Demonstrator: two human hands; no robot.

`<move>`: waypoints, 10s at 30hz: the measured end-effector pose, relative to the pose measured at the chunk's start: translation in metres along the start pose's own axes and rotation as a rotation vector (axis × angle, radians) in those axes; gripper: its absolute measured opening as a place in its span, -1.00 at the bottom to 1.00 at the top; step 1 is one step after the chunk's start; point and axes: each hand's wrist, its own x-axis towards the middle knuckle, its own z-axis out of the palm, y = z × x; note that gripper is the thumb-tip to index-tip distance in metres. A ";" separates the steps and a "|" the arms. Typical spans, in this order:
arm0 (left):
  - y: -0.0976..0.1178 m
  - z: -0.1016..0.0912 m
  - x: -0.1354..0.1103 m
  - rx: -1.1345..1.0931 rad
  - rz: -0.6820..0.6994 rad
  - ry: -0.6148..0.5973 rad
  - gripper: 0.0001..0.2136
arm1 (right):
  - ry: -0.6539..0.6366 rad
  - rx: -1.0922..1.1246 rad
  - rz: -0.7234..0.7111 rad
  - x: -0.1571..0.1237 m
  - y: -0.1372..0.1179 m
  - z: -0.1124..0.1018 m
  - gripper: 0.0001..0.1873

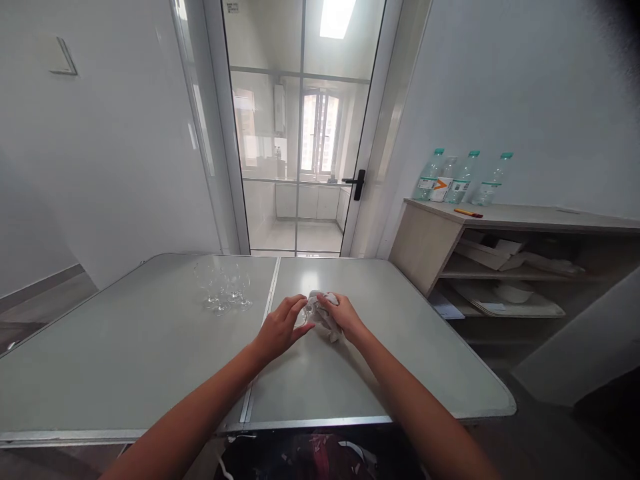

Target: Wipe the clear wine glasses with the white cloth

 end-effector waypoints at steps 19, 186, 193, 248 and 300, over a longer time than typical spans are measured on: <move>-0.013 0.000 -0.001 -0.197 -0.192 0.040 -0.57 | -0.051 0.228 -0.005 0.000 -0.006 0.004 -0.52; -0.013 -0.009 0.001 0.019 -0.048 -0.145 -0.47 | -0.743 0.183 0.096 -0.014 -0.025 -0.033 -0.52; -0.010 0.000 -0.006 -0.113 -0.197 -0.224 -0.45 | -0.743 -0.562 -0.601 -0.011 -0.027 -0.041 -0.43; -0.007 0.008 -0.003 -0.103 -0.519 -0.262 -0.72 | -0.102 -0.943 -0.752 -0.026 -0.026 -0.001 -0.39; -0.018 -0.006 -0.006 -0.163 -0.151 -0.502 -0.91 | -0.380 -0.020 0.135 -0.015 -0.035 -0.016 -0.69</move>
